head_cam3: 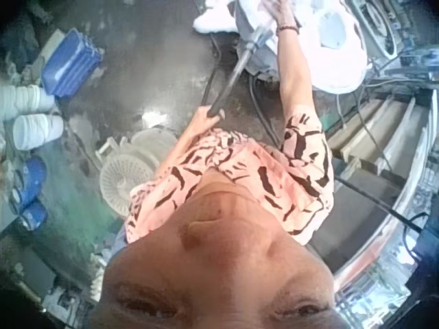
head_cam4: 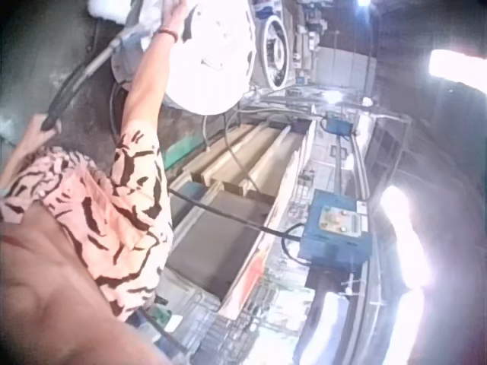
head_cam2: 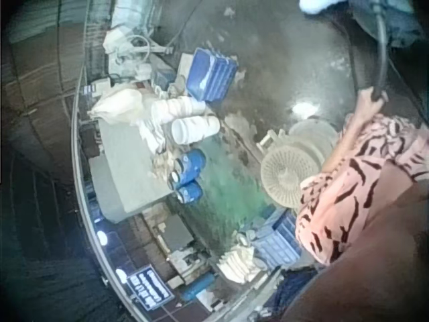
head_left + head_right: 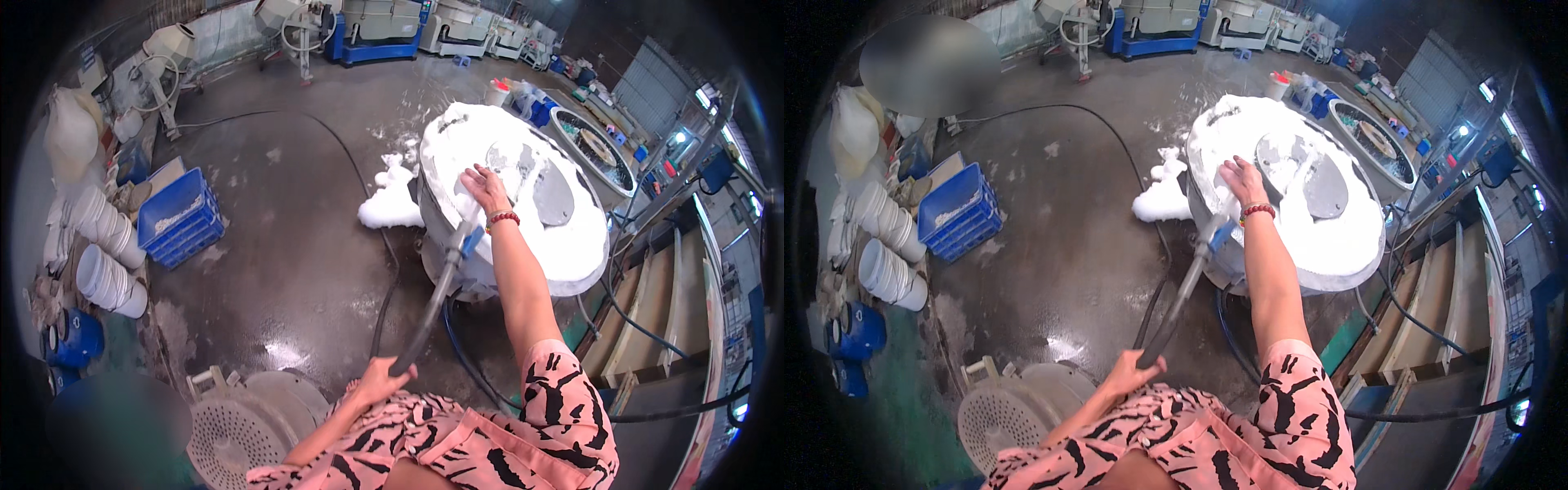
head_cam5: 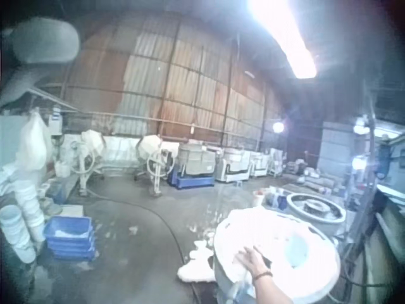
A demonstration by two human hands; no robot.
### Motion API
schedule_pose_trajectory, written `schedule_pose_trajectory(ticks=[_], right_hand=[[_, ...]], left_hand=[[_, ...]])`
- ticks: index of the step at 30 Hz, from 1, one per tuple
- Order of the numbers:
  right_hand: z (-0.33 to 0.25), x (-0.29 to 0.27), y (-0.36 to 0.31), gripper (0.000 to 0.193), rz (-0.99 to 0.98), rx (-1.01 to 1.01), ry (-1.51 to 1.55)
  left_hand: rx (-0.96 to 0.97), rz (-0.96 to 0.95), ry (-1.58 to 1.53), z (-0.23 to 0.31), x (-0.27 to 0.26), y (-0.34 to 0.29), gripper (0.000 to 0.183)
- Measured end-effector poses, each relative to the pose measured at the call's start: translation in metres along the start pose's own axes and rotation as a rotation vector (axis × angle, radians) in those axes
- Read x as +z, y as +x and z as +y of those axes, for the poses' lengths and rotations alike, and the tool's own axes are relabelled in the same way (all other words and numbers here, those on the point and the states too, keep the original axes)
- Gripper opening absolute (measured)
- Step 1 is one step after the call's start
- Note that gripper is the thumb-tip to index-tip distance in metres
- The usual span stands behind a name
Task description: The person uses a hose to spray water and foam into industrial mixing or vibrating tubs to clean them, then sprays the floor and the exterior of the machines.
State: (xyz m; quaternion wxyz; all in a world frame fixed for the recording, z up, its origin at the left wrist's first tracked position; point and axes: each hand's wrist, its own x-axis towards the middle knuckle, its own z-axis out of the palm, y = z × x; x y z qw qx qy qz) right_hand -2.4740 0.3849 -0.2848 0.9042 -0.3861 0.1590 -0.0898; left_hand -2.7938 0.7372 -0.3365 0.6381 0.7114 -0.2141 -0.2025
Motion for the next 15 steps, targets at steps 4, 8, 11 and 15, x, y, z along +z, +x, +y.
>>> schedule_pose_trajectory(ticks=[4, 8, 11, 15], right_hand=[[0.022, 0.054, 0.0, 0.034, -0.138, 0.109, -0.922], [0.045, 0.023, 0.035, 0.028, -0.238, -0.009, -2.445], [0.067, 0.044, 0.04, 0.032, -0.311, 0.132, -2.542], [0.063, 0.06, 0.013, 0.039, -0.294, -0.668, -2.966]], left_hand=[[-0.125, 0.034, 0.027, 0.005, -0.03, -0.01, 0.009], [-0.1, 0.123, 0.022, 0.001, -0.031, 0.007, 0.009], [-0.145, 0.152, 0.032, 0.003, -0.044, 0.016, 0.011], [-0.117, 0.096, 0.006, 0.005, -0.053, 0.02, 0.012]])
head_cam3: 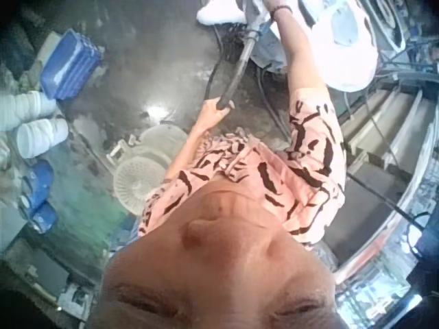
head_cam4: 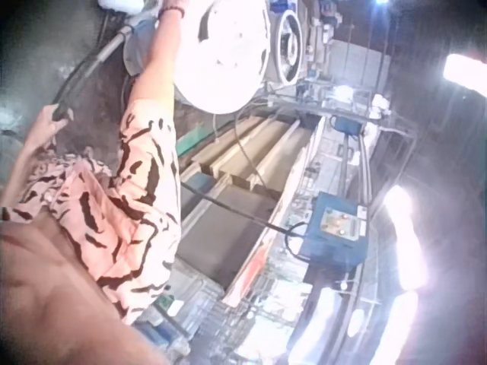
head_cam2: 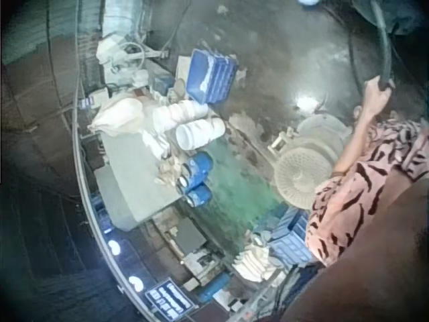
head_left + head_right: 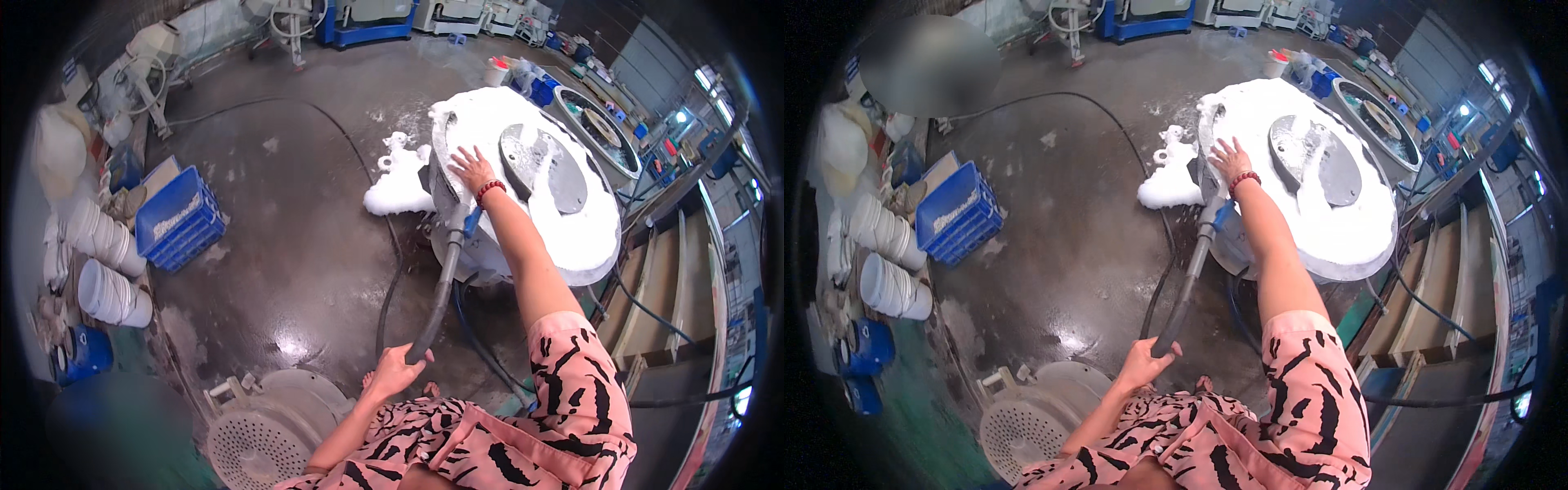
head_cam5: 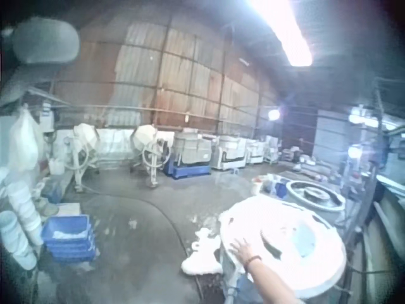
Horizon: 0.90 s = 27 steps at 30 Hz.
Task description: The person uses a hose to spray water and foam into industrial mixing or vibrating tubs to clean them, then sprays the floor and the exterior of the machines.
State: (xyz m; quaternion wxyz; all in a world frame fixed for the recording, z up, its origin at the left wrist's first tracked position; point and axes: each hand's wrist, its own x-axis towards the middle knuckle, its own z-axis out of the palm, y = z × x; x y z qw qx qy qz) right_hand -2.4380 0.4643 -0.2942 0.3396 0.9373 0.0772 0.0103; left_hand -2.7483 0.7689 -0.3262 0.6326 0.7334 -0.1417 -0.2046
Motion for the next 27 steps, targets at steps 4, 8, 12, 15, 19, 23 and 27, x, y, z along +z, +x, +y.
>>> schedule_pose_trajectory(ticks=[4, 8, 12, 15, 19, 23, 27], right_hand=[[0.045, 0.035, -0.015, 0.044, 0.081, -0.281, -0.214], [0.074, 0.044, -0.051, 0.037, -0.01, -0.07, 0.055], [0.135, 0.108, -0.113, 0.04, 0.01, 0.614, 0.413], [0.163, 0.129, -0.19, 0.042, 0.103, 0.879, 0.725], [0.173, 0.13, -0.317, 0.044, -0.023, 1.094, 0.69], [0.152, 0.193, -0.476, 0.051, 0.098, 1.268, 0.662], [0.03, 0.297, -0.633, 0.047, -0.014, 1.726, 0.926]], left_hand=[[-0.071, -0.139, -0.039, 0.013, -0.003, 0.0, 0.011], [-0.054, -0.158, -0.054, 0.014, -0.001, 0.0, 0.01], [-0.076, -0.301, 0.085, 0.017, 0.02, 0.015, 0.015], [-0.047, -0.417, 0.212, 0.012, 0.041, 0.021, 0.021], [-0.049, -0.479, 0.389, 0.022, 0.073, 0.023, 0.021], [-0.032, -0.463, 0.36, 0.003, 0.112, 0.024, 0.018], [0.055, -0.302, 0.16, -0.004, 0.141, 0.029, 0.012]])
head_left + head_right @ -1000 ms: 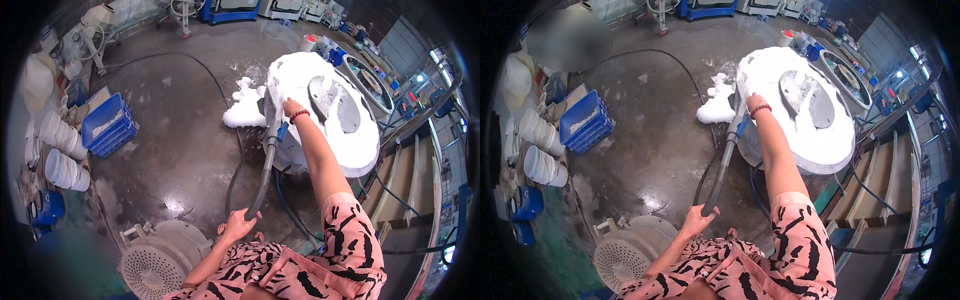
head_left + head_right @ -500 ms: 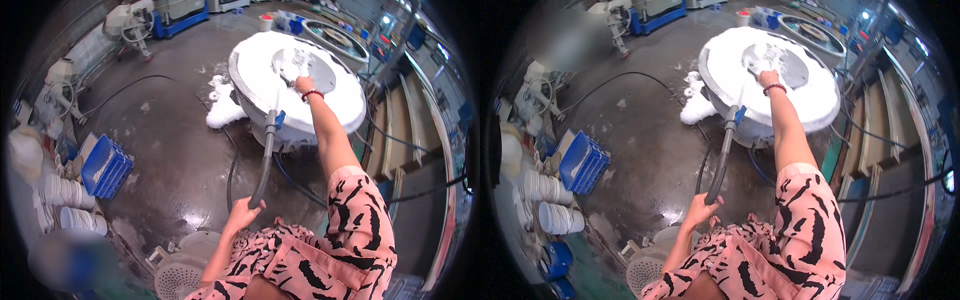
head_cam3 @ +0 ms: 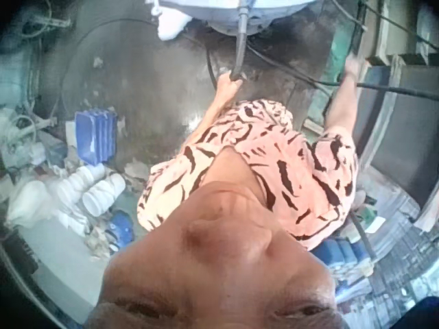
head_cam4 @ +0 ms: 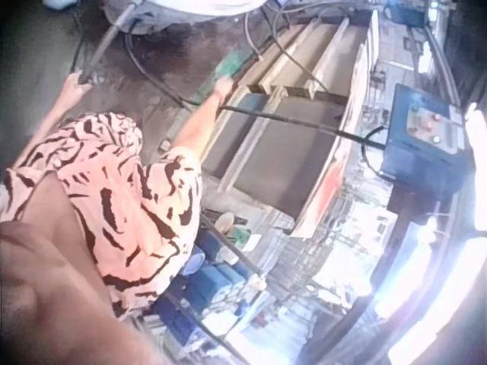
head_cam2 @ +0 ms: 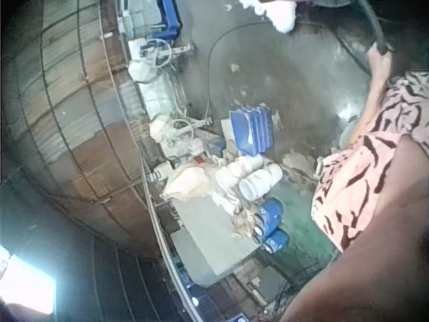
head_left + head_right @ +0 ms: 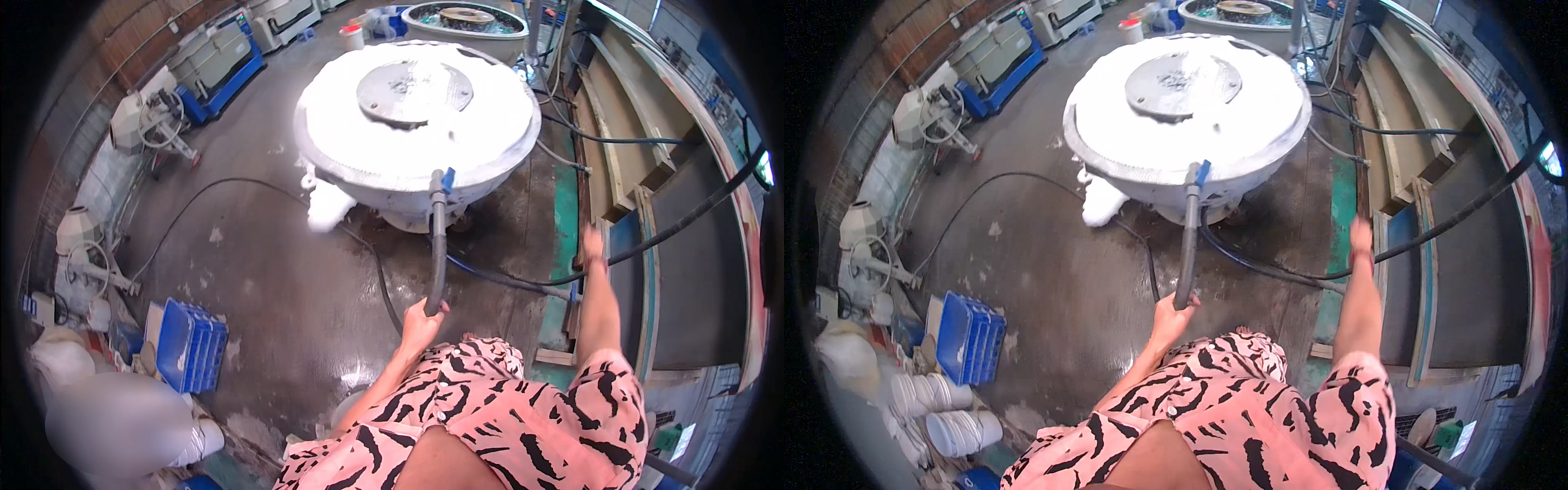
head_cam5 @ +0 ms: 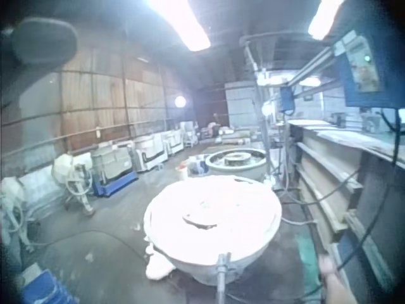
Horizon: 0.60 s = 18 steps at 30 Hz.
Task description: The person uses a hose to spray water and foam into industrial mixing or vibrating tubs to clean them, then sprays the floor and the exterior of the machines.
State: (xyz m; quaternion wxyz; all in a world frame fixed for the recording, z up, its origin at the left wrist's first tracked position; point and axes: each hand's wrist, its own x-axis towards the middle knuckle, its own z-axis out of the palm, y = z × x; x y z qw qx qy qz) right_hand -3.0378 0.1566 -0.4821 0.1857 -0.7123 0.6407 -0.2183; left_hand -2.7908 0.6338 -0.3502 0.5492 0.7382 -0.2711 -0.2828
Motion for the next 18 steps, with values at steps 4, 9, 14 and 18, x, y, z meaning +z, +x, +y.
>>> schedule_pose_trajectory(ticks=[4, 9, 14, 18], right_hand=[[0.214, 0.037, -0.109, 0.037, -0.384, 0.337, -0.461], [0.278, 0.013, -0.216, 0.041, -1.09, 0.573, -0.732], [0.284, 0.011, -0.209, 0.041, -0.402, 1.164, 0.163], [0.354, 0.019, -0.149, 0.048, -0.104, 0.977, 0.259]], left_hand=[[-0.006, -0.036, 0.029, 0.01, 0.022, 0.019, 0.011], [0.046, -0.048, 0.086, 0.022, 0.054, 0.033, 0.011], [0.023, -0.179, 0.285, 0.049, 0.085, 0.04, 0.014], [0.039, -0.21, 0.309, 0.057, 0.126, 0.046, 0.015]])
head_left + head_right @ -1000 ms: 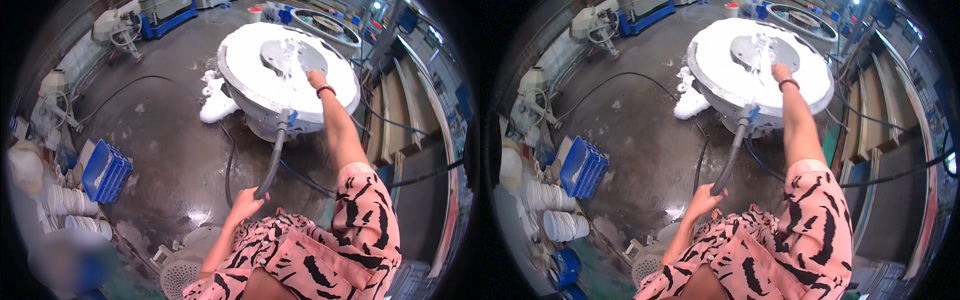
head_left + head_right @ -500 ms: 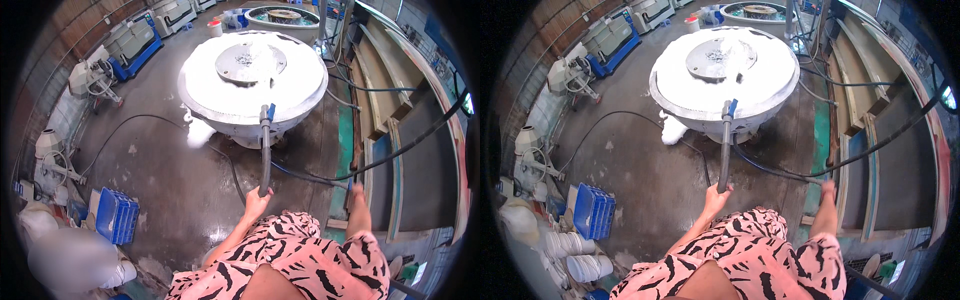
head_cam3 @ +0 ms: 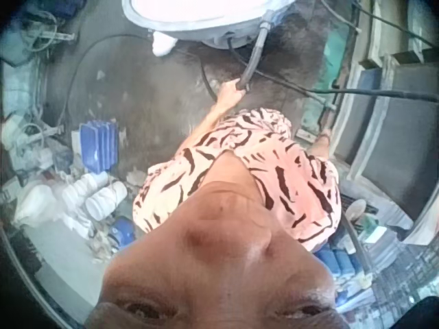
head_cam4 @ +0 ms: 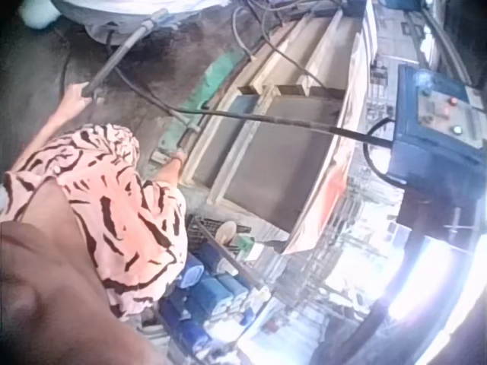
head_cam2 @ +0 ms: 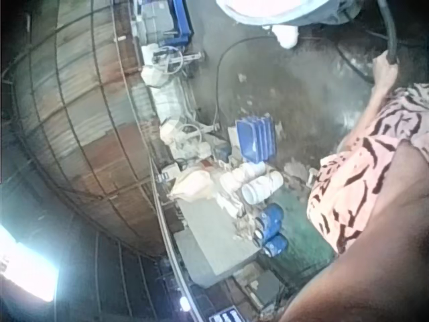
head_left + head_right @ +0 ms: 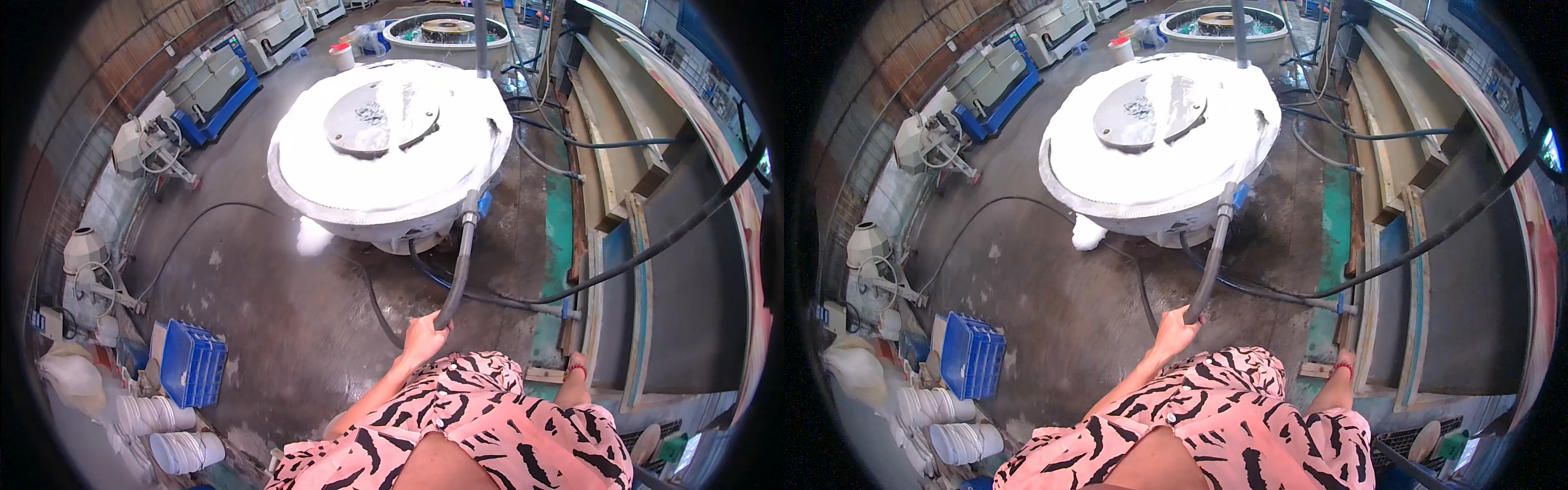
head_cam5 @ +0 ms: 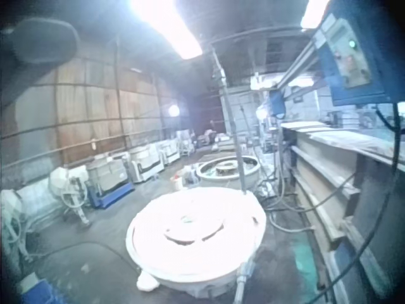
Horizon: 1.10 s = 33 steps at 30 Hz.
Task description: The person uses a hose to spray water and foam into industrial mixing or vibrating tubs to clean them, then sprays the floor and the exterior of the machines.
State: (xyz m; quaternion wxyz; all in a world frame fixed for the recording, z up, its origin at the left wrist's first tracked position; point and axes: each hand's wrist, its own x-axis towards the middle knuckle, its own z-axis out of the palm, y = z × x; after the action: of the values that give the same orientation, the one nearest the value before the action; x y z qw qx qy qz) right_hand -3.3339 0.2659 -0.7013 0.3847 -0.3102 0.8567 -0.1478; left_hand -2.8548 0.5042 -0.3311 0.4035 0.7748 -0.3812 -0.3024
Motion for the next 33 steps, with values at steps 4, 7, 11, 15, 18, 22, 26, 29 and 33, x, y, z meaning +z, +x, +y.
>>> schedule_pose_trajectory(ticks=[4, 7, 11, 15, 18, 22, 26, 29, 33], right_hand=[[-0.06, 0.006, 0.0, 0.052, 0.038, -0.435, -0.149], [-0.109, -0.011, -0.07, 0.054, -0.04, -0.521, -0.188], [-0.116, -0.036, -0.087, 0.056, -0.116, -0.464, -0.273], [-0.067, -0.026, -0.072, 0.052, -0.14, -0.4, -0.253], [-0.024, -0.041, -0.068, 0.049, -0.125, -0.431, -0.29], [0.034, -0.057, -0.032, 0.038, -0.173, -0.343, -0.54], [0.047, -0.07, -0.011, 0.033, -0.252, -0.341, -0.732], [0.033, -0.066, -0.013, 0.032, -0.213, -0.359, -0.695], [0.008, -0.046, -0.001, 0.034, -0.129, -0.454, -0.522]], left_hand=[[-0.044, 0.08, -0.051, 0.007, 0.014, 0.017, 0.013], [-0.021, 0.164, -0.099, 0.016, 0.024, 0.033, 0.012], [0.058, 0.154, -0.123, 0.03, 0.045, 0.057, 0.01], [0.092, 0.186, -0.04, 0.028, 0.058, 0.063, 0.008], [0.03, 0.162, -0.023, 0.044, 0.063, 0.067, 0.012], [-0.026, 0.128, -0.06, 0.023, 0.062, 0.079, 0.013], [-0.107, 0.172, -0.018, 0.026, 0.055, 0.068, 0.013], [-0.063, 0.315, -0.104, 0.02, 0.053, 0.07, 0.011], [0.012, 0.508, -0.282, 0.012, 0.033, 0.088, 0.009]])
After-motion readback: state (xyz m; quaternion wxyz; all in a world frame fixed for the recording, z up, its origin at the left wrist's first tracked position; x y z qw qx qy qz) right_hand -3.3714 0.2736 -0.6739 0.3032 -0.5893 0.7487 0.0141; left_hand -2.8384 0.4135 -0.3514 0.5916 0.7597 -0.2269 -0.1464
